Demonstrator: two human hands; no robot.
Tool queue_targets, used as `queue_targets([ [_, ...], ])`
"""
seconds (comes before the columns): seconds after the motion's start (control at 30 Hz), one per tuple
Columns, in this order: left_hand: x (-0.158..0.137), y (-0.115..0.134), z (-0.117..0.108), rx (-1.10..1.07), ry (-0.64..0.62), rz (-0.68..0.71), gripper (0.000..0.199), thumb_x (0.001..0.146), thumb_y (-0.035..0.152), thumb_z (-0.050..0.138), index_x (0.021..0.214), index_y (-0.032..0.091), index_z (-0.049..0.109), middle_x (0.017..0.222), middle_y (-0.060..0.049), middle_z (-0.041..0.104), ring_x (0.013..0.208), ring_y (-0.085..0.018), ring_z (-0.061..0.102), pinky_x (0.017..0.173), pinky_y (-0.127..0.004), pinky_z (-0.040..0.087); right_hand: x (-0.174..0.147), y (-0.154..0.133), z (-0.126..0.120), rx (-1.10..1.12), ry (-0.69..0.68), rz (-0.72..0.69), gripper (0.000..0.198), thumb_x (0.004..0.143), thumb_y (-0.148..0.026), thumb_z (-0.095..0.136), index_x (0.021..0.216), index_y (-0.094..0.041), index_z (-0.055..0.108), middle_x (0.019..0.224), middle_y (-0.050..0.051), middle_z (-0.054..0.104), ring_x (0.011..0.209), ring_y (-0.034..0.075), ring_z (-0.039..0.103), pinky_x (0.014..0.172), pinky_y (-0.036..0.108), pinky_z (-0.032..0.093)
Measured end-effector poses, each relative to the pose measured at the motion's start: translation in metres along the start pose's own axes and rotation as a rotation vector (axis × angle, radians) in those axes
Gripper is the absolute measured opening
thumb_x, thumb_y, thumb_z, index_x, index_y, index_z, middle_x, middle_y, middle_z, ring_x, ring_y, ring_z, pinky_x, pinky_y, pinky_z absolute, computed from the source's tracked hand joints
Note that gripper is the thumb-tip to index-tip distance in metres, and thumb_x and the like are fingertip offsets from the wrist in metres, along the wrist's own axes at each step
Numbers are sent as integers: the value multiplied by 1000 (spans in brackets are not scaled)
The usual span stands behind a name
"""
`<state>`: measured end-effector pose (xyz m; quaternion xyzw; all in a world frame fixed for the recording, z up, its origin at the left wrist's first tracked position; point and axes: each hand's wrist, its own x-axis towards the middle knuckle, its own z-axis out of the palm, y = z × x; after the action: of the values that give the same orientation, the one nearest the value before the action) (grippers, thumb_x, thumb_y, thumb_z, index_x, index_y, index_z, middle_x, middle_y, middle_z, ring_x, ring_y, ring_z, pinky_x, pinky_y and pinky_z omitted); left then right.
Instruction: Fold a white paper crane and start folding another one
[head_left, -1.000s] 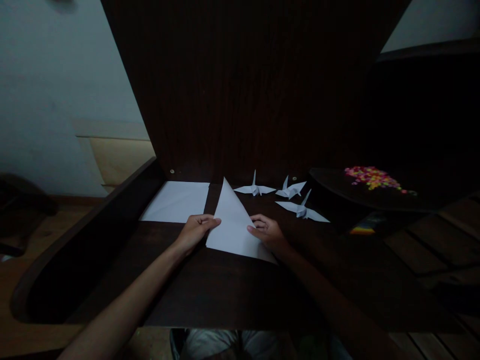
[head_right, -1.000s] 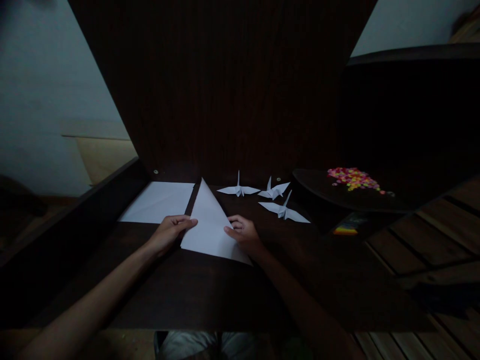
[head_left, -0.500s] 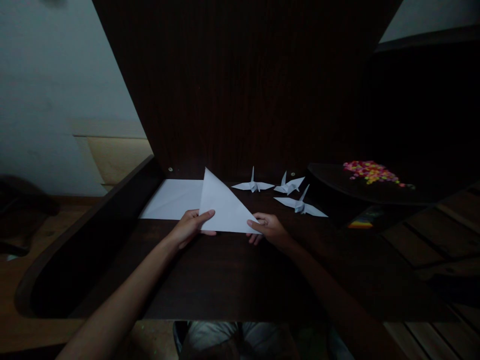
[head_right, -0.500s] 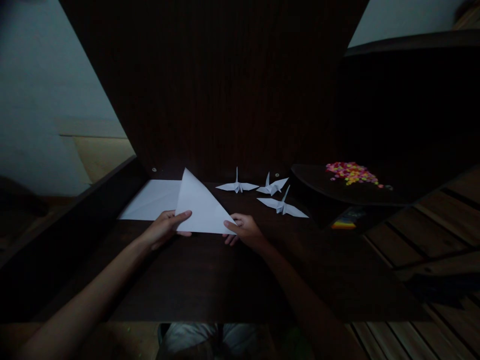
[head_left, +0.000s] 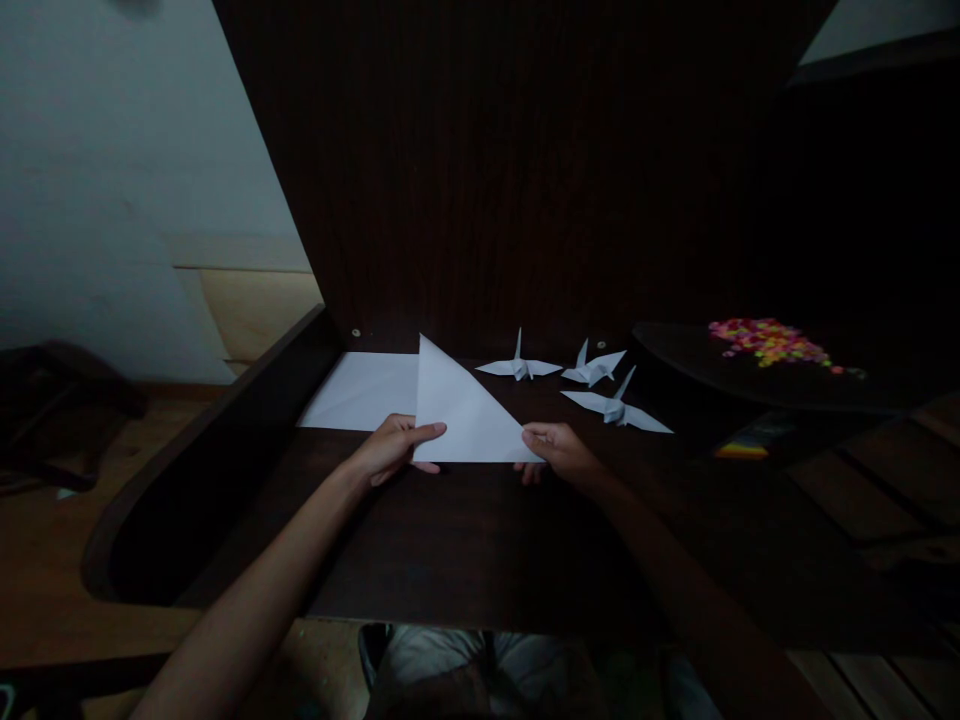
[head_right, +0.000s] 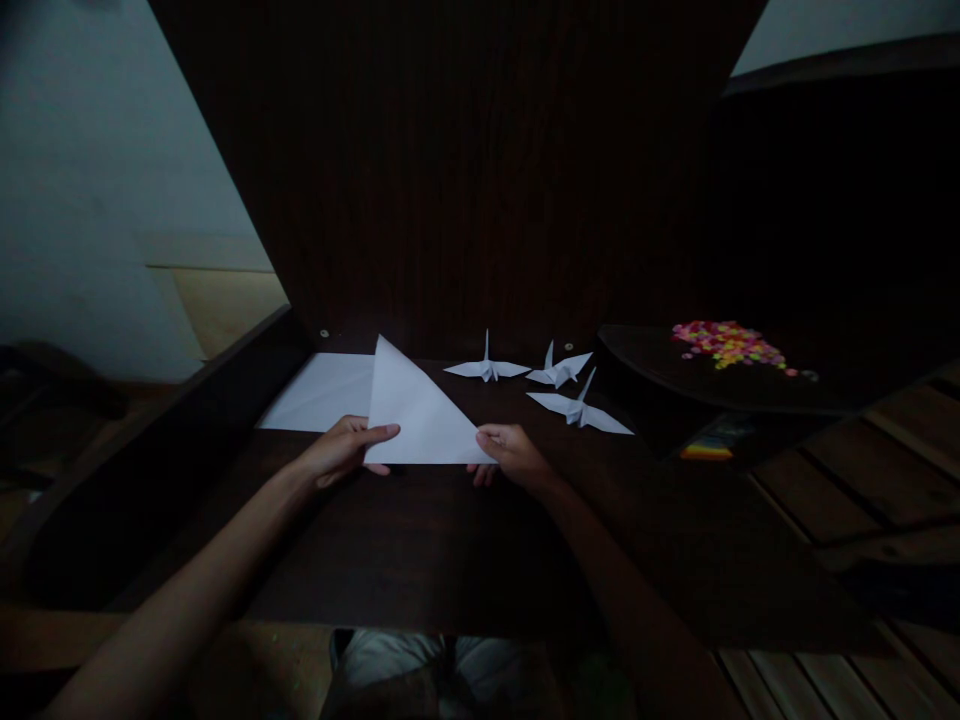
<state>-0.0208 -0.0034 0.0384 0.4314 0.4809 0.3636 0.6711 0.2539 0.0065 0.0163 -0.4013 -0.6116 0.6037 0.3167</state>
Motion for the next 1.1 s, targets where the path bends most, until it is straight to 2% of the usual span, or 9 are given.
queue_targets([
  [0.17, 0, -3, 2, 62, 30, 62, 43, 62, 47, 82, 83, 11, 73, 84, -8, 73, 77, -21, 67, 60, -28, 57, -1, 0, -3, -108, 28, -34, 46, 79, -62, 59, 78, -16, 62, 67, 6, 70, 51, 19, 66, 46, 29, 51],
  [0.27, -1, -4, 2, 251, 127, 228, 42, 68, 54, 75, 73, 12, 73, 73, -5, 71, 73, -21, 66, 67, -30, 55, -1, 1, -4, -325, 204, -216, 31, 80, -49, 63, 80, -19, 69, 81, 8, 74, 78, 25, 70, 75, 41, 56],
  [0.37, -2, -4, -1, 520, 222, 491, 40, 78, 53, 65, 78, 14, 76, 81, -6, 74, 87, -28, 68, 80, -36, 53, 0, 0, -5, -506, 386, -430, 21, 82, -38, 64, 94, -23, 74, 109, 8, 72, 110, 29, 62, 102, 50, 43],
  [0.47, -4, -4, -6, 721, 84, 783, 30, 87, 36, 59, 107, 20, 74, 116, -7, 70, 117, -28, 60, 105, -44, 42, 1, -1, -7, -516, 427, -474, 25, 87, -34, 55, 102, -26, 74, 118, 6, 69, 118, 27, 57, 109, 50, 37],
  [0.57, -3, -7, -10, 956, -162, 921, 35, 91, 20, 51, 122, 26, 65, 135, -6, 58, 129, -22, 51, 113, -46, 33, 2, 4, -9, -515, 349, -424, 30, 90, -32, 48, 102, -26, 75, 115, 5, 70, 117, 25, 59, 109, 49, 38],
  [0.67, 0, -11, -9, 1156, -297, 905, 39, 90, 13, 50, 126, 24, 62, 139, -9, 53, 132, -22, 47, 112, -43, 36, 3, 10, -6, -645, 268, -318, 32, 89, -32, 50, 111, -23, 72, 122, 7, 67, 123, 27, 55, 111, 49, 36],
  [0.83, 3, -18, -8, 1263, -343, 837, 46, 84, 5, 52, 125, 22, 63, 140, -9, 51, 133, -23, 46, 113, -42, 36, 4, 17, 2, -890, 114, -197, 42, 90, -35, 53, 129, -22, 60, 142, 8, 50, 139, 29, 36, 114, 55, 26],
  [0.97, 5, -21, -9, 1274, -351, 792, 55, 76, 0, 52, 126, 23, 62, 141, -7, 51, 132, -22, 47, 112, -39, 38, 4, 18, 1, -985, 16, -247, 49, 93, -39, 48, 140, -24, 48, 151, 6, 38, 144, 27, 24, 115, 54, 21],
  [1.1, 0, -15, -9, 1279, -377, 750, 57, 73, 10, 60, 129, 20, 60, 142, -10, 50, 133, -26, 46, 112, -44, 37, 6, 18, -1, -1024, -30, -304, 52, 94, -36, 46, 144, -23, 42, 152, 6, 35, 145, 26, 23, 118, 51, 16],
])
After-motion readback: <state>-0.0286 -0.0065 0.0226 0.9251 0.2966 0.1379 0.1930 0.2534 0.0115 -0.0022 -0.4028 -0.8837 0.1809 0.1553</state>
